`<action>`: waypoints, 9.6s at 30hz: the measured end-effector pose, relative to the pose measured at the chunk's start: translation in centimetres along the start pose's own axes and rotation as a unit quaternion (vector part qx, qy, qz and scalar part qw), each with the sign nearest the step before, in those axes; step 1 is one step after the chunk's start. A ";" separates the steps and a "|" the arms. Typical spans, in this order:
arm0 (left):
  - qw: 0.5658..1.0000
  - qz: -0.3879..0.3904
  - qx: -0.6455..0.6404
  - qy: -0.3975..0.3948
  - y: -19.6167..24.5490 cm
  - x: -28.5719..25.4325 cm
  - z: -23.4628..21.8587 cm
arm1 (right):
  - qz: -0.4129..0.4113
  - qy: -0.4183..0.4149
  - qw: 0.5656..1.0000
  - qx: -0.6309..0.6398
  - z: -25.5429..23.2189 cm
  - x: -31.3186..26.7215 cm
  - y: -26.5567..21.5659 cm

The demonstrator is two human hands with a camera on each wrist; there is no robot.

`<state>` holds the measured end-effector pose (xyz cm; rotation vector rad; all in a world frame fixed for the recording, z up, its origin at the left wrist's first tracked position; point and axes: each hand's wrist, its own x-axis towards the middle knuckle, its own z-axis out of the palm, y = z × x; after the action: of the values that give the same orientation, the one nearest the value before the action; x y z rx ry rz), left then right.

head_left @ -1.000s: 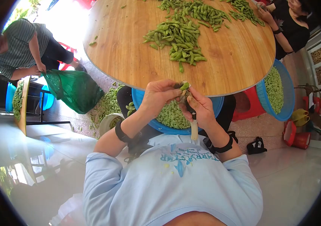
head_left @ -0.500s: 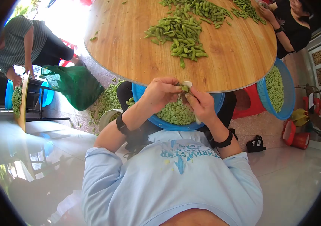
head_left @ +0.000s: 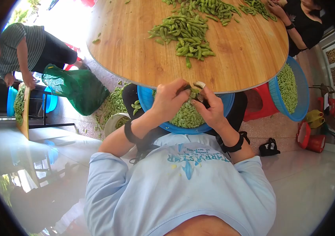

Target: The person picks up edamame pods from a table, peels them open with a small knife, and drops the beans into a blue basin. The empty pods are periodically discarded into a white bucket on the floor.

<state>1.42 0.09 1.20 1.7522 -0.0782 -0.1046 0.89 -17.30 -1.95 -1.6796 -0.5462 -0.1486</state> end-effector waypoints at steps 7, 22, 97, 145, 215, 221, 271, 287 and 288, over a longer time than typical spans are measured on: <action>0.859 0.215 0.464 0.037 2.7 -1.7 -7.4 | -0.060 -0.077 0.992 -0.077 -2.1 -0.7 0.4; 0.797 0.356 0.478 -0.100 0.6 9.7 -2.7 | 0.026 -0.100 0.994 -0.045 -2.8 -1.0 -0.1; 0.834 0.317 0.451 -0.024 -1.0 8.8 -2.5 | 0.172 0.011 0.968 0.183 -2.5 2.5 0.3; 0.978 -0.075 -0.150 -0.121 -0.3 1.4 0.3 | -0.097 0.035 0.985 -0.140 -0.8 1.0 0.2; 0.822 -0.217 -0.473 -0.231 -0.6 3.1 -2.7 | 0.239 -0.120 0.841 0.470 -1.8 2.0 -0.8; 0.800 -0.268 -0.472 -0.256 -0.4 1.9 -2.5 | 0.322 -0.102 0.744 0.576 -1.4 0.5 -0.8; 0.976 0.202 0.078 -0.031 -2.1 -1.4 1.7 | -0.083 -0.015 0.984 -0.158 0.1 -0.2 -1.7; 0.967 0.240 0.041 -0.075 -2.3 -2.0 1.6 | 0.111 -0.058 0.985 -0.120 -3.6 -1.4 0.4; 0.956 0.278 0.063 -0.061 -2.6 -2.0 1.3 | 0.044 -0.072 0.987 -0.140 -3.3 -1.4 -0.1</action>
<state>-0.73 -0.47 -1.55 1.7878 -0.6761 0.2083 0.32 -20.85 -1.82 -1.9966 -0.5774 -0.0394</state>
